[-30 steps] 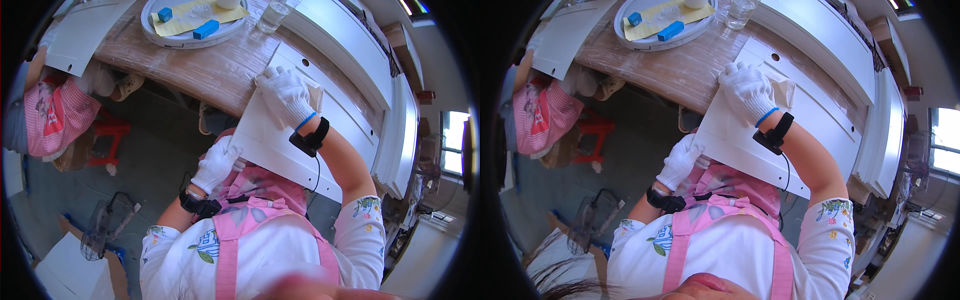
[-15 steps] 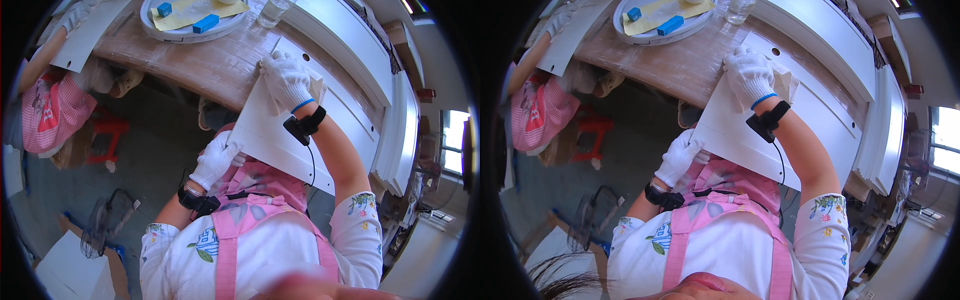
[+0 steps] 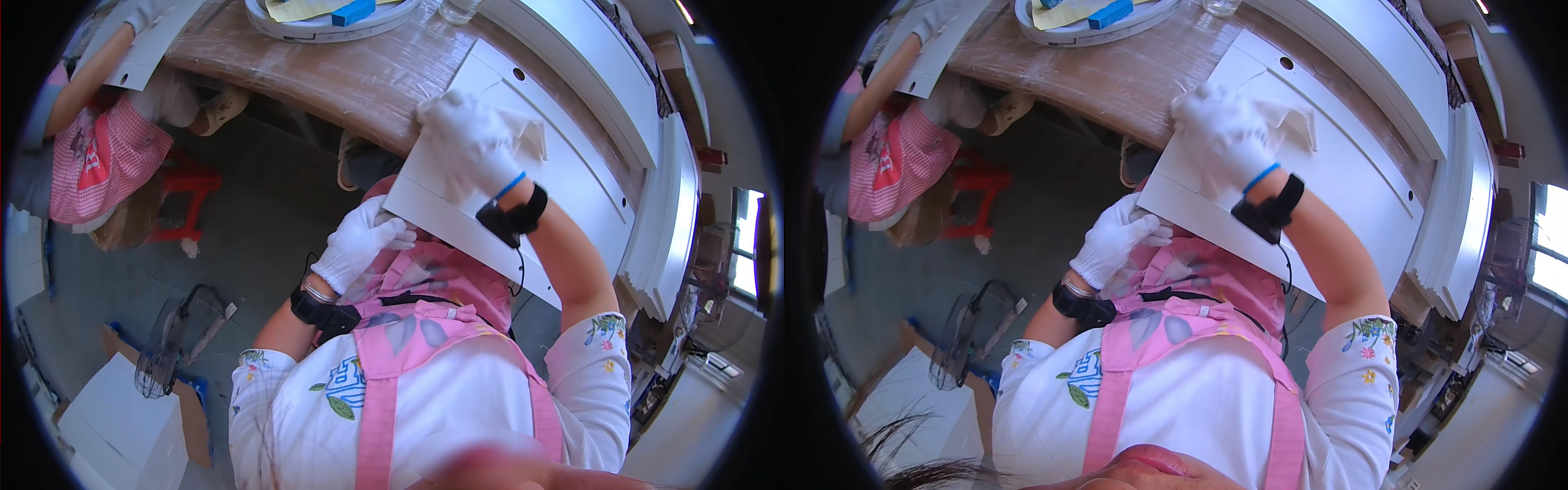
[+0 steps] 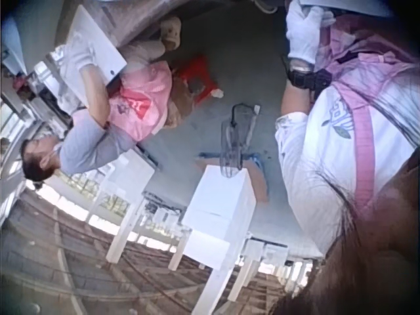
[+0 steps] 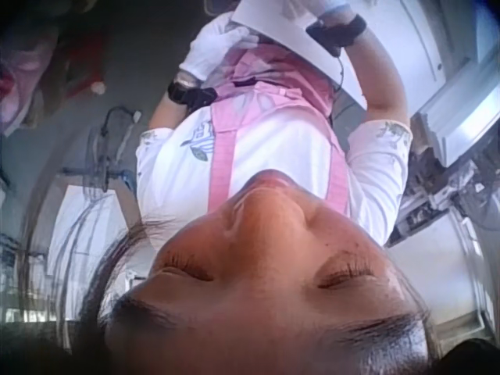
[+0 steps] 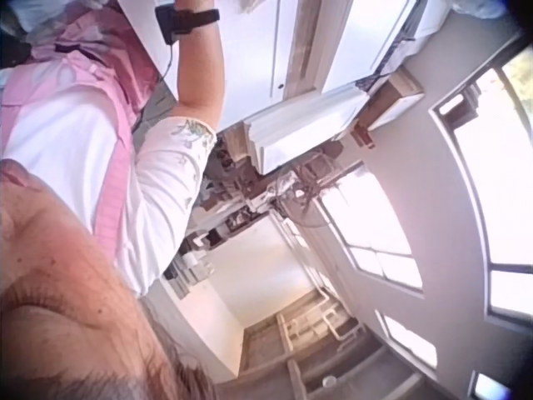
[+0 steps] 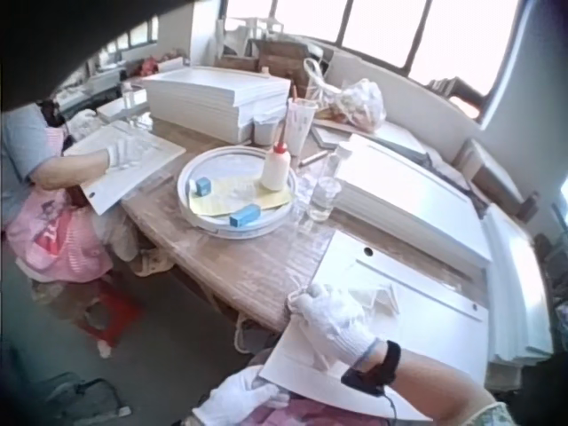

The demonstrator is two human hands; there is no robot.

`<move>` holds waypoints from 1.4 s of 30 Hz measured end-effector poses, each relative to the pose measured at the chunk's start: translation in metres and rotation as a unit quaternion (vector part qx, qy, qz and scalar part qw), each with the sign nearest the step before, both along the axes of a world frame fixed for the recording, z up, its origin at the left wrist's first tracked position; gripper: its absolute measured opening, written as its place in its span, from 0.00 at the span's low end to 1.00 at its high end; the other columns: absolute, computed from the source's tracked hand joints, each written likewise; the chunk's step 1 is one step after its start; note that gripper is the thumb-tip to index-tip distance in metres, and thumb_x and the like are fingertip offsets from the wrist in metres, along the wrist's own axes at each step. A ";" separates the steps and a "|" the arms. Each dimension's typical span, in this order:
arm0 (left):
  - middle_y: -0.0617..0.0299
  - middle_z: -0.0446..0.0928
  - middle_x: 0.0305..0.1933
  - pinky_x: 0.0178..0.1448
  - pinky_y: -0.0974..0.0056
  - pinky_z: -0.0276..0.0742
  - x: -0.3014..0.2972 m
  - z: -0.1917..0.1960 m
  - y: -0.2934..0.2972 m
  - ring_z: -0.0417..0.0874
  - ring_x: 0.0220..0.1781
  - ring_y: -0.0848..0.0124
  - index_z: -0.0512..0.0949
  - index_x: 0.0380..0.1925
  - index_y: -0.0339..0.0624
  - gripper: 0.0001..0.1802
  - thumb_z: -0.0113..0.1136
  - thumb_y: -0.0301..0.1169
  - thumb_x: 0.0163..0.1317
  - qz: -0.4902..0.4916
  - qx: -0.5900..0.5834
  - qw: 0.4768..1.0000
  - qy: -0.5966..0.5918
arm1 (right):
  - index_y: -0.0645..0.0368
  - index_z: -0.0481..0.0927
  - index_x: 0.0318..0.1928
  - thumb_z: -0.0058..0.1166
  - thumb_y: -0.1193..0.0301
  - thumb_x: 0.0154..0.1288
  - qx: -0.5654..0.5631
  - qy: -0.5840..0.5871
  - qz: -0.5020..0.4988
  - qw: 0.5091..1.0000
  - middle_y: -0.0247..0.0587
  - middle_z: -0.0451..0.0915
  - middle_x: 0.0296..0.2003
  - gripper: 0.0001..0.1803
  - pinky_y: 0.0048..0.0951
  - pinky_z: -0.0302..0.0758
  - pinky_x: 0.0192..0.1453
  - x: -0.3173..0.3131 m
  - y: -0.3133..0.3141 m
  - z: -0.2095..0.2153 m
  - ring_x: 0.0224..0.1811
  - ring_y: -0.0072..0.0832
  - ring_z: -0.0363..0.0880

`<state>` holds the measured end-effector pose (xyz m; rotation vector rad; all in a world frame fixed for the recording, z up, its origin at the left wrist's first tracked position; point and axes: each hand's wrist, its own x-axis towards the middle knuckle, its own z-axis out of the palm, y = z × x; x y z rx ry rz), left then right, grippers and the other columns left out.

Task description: Polishing and cleaning white wooden cabinet doors using a sanding block and a cloth.

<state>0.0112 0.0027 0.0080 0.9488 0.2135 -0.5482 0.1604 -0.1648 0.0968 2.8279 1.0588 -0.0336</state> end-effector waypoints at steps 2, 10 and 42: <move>0.50 0.79 0.50 0.53 0.63 0.83 0.003 0.002 -0.004 0.84 0.46 0.66 0.67 0.60 0.31 0.21 0.55 0.26 0.69 0.005 0.016 1.000 0.007 | 0.49 0.81 0.39 0.58 0.69 0.51 0.118 0.034 0.099 0.988 0.40 0.79 0.40 0.12 0.39 0.78 0.47 -0.041 0.009 -0.014 0.44 0.38 0.80; 0.54 0.81 0.46 0.53 0.63 0.83 0.002 0.005 -0.005 0.84 0.47 0.67 0.69 0.57 0.29 0.20 0.57 0.26 0.67 0.020 0.013 1.000 0.005 | 0.49 0.83 0.39 0.58 0.69 0.54 0.186 0.029 0.019 0.982 0.38 0.79 0.39 0.10 0.39 0.78 0.45 -0.019 0.005 -0.014 0.42 0.38 0.80; 0.55 0.76 0.56 0.62 0.66 0.73 0.007 0.005 0.005 0.77 0.58 0.67 0.71 0.61 0.31 0.32 0.41 0.14 0.52 0.005 0.028 0.999 -0.037 | 0.51 0.78 0.38 0.52 0.69 0.61 0.201 0.215 0.066 0.953 0.45 0.80 0.31 0.06 0.45 0.79 0.38 -0.096 -0.004 -0.008 0.33 0.46 0.82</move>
